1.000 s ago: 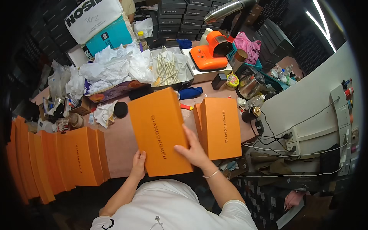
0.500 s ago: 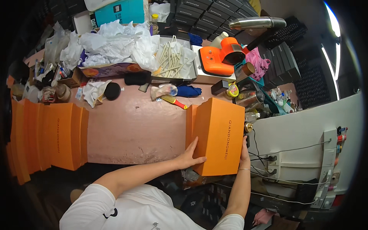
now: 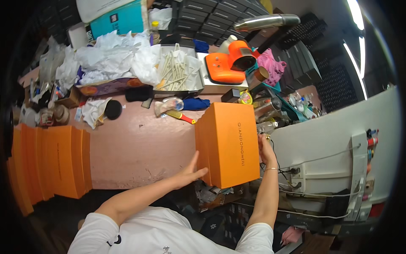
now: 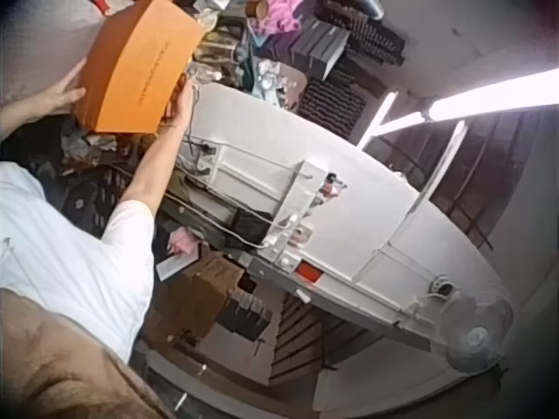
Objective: Packing sandals into orange shoeboxes using tissue paper and dust bags.
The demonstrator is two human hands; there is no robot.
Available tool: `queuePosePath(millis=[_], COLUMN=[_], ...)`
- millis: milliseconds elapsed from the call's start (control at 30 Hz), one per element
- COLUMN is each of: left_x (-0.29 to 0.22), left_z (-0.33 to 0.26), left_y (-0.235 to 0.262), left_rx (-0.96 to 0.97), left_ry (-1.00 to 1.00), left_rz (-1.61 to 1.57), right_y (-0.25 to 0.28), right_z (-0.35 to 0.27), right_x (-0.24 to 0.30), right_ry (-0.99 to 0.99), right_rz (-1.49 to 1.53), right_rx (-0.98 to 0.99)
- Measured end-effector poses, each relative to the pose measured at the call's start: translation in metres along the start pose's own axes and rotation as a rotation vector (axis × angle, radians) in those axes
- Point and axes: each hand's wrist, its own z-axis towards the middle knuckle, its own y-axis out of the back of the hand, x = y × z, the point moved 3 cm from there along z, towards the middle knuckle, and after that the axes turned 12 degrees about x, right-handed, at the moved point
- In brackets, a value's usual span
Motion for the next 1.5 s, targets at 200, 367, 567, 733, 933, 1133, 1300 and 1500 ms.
queuePosePath(millis=[200, 367, 567, 733, 933, 1133, 1300, 1500], left_x=[-0.041, 0.028, -0.008, -0.047, -0.016, -0.053, 0.012, 0.031], left_z=[-0.232, -0.443, -0.419, -0.417, -0.402, -0.296, -0.093, -0.041], left_y=[0.176, 0.321, 0.291, 0.293, 0.283, 0.217, 0.105, 0.057], left_rx=[-1.077, -1.295, -1.579, -1.465, -1.546, -1.349, -0.336, -0.014], left_ry=[-0.069, 0.697, 1.115, 1.022, 0.607, -0.071, -0.045, -0.158], left_rz=[0.794, 0.933, 0.953, 0.746, 0.690, 0.994, 0.521, -0.579], right_y=[-0.181, -0.426, -0.611, -0.625, -0.551, -0.230, -0.087, -0.203], right_z=[-0.081, -0.057, -0.055, -0.059, -0.098, -0.071, -0.062, -0.065], right_x=[0.127, -0.035, -0.140, -0.126, -0.061, 0.088, 0.061, 0.035], right_ry=[0.489, 0.059, -0.132, -0.263, 0.319, 0.745, 0.014, 0.317], right_rz=[-0.118, -0.269, -0.224, -0.019, -0.263, -0.982, -0.571, -0.649], right_rx=[0.627, 1.152, 1.341, 1.295, 1.218, -0.314, -0.101, 0.265])
